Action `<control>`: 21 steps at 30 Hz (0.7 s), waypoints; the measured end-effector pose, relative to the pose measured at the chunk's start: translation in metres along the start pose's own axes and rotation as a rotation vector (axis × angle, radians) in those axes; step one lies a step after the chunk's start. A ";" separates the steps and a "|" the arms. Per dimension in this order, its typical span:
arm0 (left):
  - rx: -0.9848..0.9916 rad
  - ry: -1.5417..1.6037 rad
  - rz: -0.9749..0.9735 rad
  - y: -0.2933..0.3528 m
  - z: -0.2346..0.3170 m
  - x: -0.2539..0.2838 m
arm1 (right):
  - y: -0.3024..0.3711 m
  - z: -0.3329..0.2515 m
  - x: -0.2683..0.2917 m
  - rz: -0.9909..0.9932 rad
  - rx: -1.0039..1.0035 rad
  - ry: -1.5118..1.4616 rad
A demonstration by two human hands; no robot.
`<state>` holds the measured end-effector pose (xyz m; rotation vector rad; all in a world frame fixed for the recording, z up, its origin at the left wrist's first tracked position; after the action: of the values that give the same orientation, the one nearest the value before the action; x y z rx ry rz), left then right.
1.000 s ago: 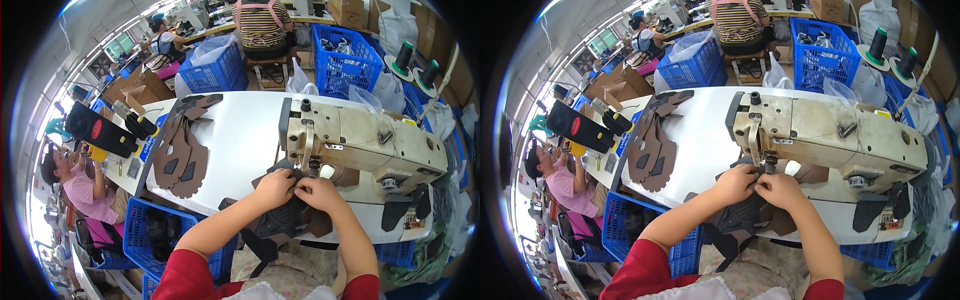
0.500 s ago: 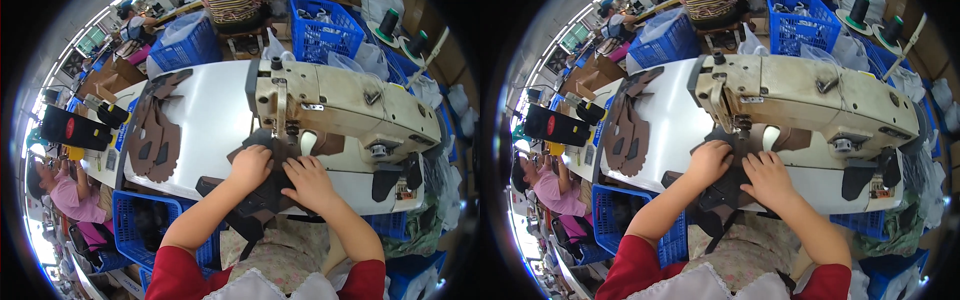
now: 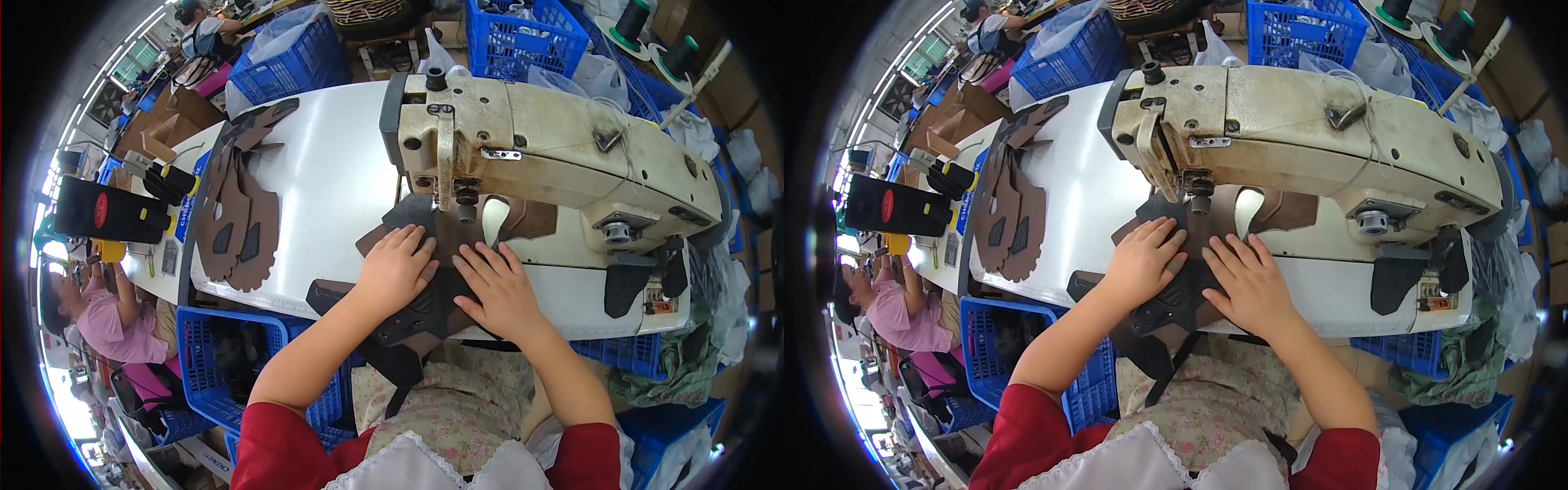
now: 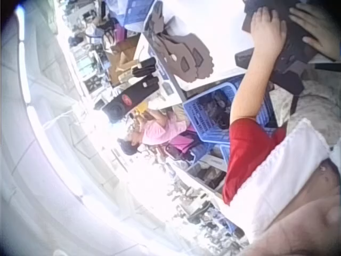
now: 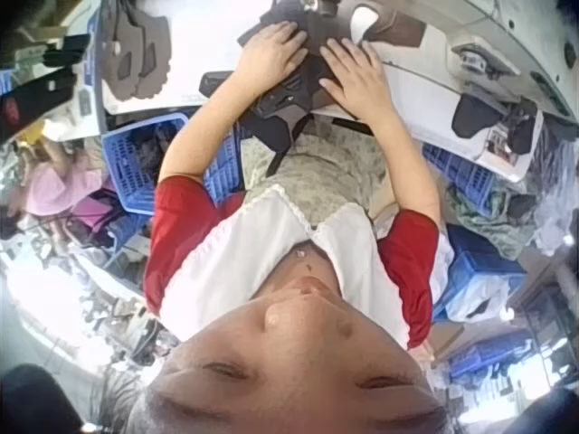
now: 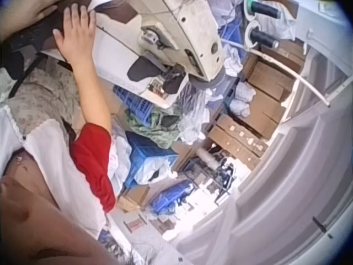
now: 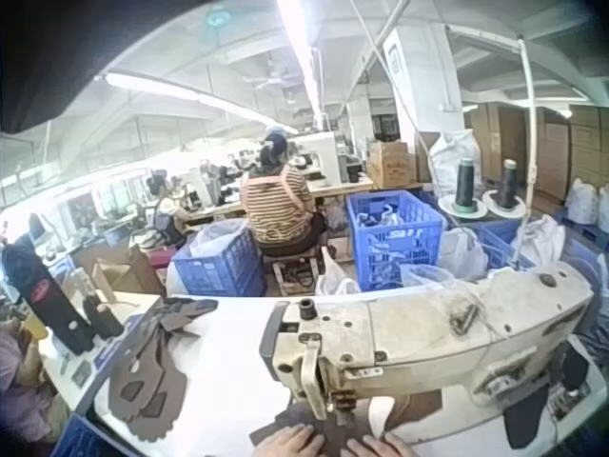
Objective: The recorder uses an industrial sewing machine to stitch together components of a shoe upper.
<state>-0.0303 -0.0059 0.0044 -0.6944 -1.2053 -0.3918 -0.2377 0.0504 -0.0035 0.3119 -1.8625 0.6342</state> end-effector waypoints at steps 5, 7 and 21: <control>0.014 -0.021 -0.037 -0.001 0.000 0.001 | -0.001 0.001 -0.001 0.005 0.009 -0.023; 0.013 -0.052 -0.050 -0.002 0.002 0.003 | -0.001 0.001 -0.001 0.000 0.006 -0.019; 0.124 0.180 -0.030 0.013 -0.010 -0.007 | -0.004 0.000 -0.004 -0.024 -0.019 0.008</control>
<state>-0.0171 -0.0031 -0.0074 -0.5237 -1.0609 -0.3928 -0.2342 0.0472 -0.0061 0.3181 -1.8541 0.6005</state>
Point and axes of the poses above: each hand's wrist, its own y-axis away from the middle knuckle, its own x-axis out of the back of the hand, z = x × y, the point moved 2 cm from there along -y, towards the middle knuckle, and after that the axes turned 2 degrees about -z, right-handed, at the moved point
